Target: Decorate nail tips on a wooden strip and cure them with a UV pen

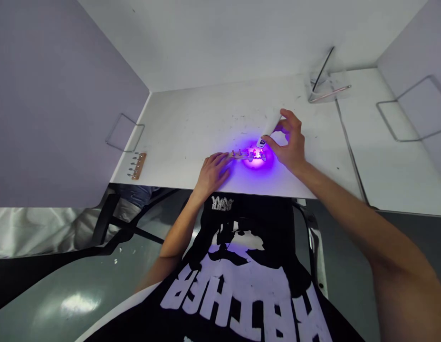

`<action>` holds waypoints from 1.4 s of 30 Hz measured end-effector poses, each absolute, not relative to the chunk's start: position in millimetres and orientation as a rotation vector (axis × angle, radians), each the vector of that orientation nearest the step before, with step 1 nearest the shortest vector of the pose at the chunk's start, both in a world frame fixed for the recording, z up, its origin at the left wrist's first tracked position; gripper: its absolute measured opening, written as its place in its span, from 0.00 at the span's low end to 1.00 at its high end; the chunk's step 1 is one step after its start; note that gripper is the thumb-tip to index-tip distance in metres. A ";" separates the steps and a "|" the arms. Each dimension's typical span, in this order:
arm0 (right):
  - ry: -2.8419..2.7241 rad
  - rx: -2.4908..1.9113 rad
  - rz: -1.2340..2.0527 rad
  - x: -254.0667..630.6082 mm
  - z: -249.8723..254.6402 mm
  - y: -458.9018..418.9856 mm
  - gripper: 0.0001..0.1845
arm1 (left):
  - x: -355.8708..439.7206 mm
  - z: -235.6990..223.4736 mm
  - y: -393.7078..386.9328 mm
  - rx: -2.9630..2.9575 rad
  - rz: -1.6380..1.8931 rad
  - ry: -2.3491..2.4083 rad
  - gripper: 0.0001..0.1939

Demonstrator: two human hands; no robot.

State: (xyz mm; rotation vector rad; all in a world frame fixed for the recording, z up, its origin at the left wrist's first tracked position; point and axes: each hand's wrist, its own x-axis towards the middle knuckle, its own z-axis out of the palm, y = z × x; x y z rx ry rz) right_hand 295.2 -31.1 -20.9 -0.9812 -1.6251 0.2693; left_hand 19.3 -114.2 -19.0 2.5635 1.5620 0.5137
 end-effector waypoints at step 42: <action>-1.679 -0.991 0.349 276.7 -37.8 -32.8 0.41 | 18.6 -13.9 -114.1 2.565 0.526 1.565 0.22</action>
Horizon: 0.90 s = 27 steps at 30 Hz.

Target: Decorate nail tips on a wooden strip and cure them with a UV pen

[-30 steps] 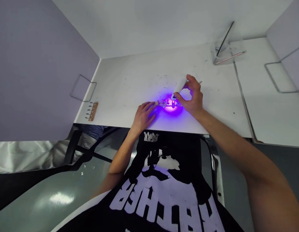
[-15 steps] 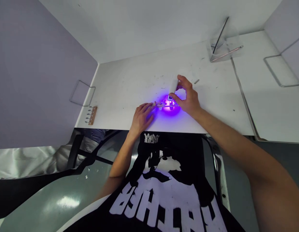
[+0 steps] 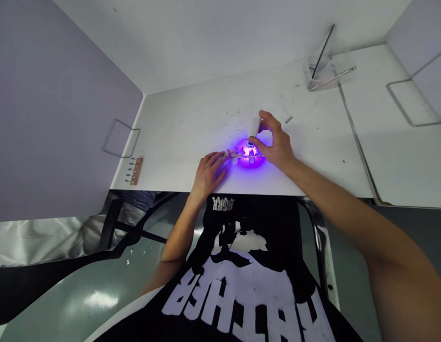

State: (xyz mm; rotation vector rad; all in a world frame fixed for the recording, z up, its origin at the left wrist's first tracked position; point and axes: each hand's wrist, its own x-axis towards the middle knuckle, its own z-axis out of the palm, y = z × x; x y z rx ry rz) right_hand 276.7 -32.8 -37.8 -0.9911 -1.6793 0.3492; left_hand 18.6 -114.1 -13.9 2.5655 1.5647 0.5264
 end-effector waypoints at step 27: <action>-1.730 -0.933 0.330 277.8 -37.5 -30.3 0.43 | 18.1 -16.2 -113.3 2.590 0.557 1.565 0.21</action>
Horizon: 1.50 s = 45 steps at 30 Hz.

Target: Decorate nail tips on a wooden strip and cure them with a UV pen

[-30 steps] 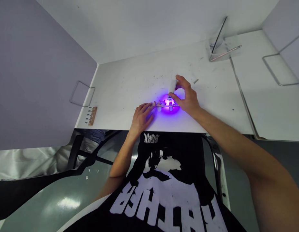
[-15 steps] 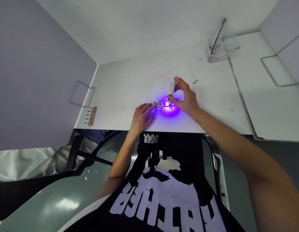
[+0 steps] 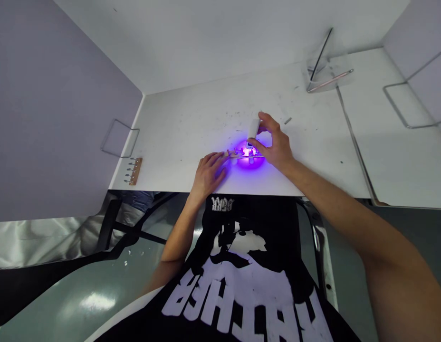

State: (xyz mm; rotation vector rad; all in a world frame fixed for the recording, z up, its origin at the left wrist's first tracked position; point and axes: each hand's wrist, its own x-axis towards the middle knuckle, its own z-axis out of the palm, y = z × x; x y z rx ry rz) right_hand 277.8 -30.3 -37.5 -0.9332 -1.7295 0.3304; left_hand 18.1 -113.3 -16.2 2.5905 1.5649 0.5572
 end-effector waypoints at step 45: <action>-1.672 -1.036 0.343 276.0 -38.0 -30.0 0.41 | 17.8 -17.1 -113.2 2.582 0.551 1.564 0.22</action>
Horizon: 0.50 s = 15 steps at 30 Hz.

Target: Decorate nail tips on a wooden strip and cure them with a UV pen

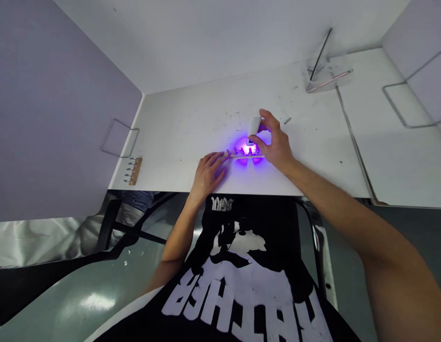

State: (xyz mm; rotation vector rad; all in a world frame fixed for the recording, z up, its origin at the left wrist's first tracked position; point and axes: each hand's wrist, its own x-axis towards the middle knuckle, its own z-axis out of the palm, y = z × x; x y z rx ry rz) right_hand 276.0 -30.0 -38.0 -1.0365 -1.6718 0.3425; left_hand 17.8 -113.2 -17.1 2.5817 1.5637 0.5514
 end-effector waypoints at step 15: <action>-1.676 -0.986 0.357 275.1 -35.3 -30.8 0.41 | 18.0 -16.3 -113.0 2.585 0.555 1.561 0.22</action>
